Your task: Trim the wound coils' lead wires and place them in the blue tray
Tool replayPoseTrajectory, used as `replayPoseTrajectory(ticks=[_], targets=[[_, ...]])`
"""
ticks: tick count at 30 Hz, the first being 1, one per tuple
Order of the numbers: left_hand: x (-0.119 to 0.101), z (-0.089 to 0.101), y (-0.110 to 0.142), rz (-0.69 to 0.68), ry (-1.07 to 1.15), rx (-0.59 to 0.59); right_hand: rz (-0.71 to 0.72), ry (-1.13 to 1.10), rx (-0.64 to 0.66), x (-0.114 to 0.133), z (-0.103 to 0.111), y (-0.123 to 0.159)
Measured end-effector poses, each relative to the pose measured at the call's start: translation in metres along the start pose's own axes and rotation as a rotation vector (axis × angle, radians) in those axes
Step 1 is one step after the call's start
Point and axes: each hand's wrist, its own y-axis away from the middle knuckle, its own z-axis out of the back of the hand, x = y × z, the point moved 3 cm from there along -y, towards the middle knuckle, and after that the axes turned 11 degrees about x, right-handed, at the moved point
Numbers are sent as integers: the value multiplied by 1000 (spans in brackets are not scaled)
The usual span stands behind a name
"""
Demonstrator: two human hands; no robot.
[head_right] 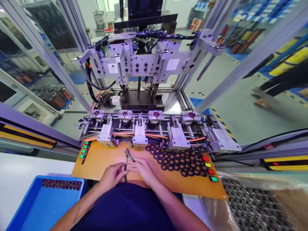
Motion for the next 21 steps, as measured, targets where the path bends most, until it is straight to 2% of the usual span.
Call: replayPoseTrajectory(ticks=[4, 7, 9, 11, 14, 15, 16, 18, 21], targets=[[-2, -5, -3, 0, -21, 3, 41, 343, -174, -2, 14, 4], [1, 13, 8, -15, -39, -47, 122, 585, -230, 7, 19, 17], [7, 46, 18, -13, -87, -119, 179, 712, -218, 22, 22, 30], [12, 94, 26, -2, -166, -206, 249, 800, -175, 48, 27, 42], [12, 181, 19, 3, -319, -307, 411, 960, -58, 112, 40, 48], [9, 208, 9, -10, -372, -321, 493, 1117, -5, 137, 43, 43], [6, 232, -4, -34, -420, -323, 552, 1281, 37, 162, 46, 34], [-2, 265, -35, -94, -503, -273, 546, 1529, 69, 205, 53, 4], [-8, 285, -79, -120, -602, -184, 532, 1609, 72, 244, 61, -51]])
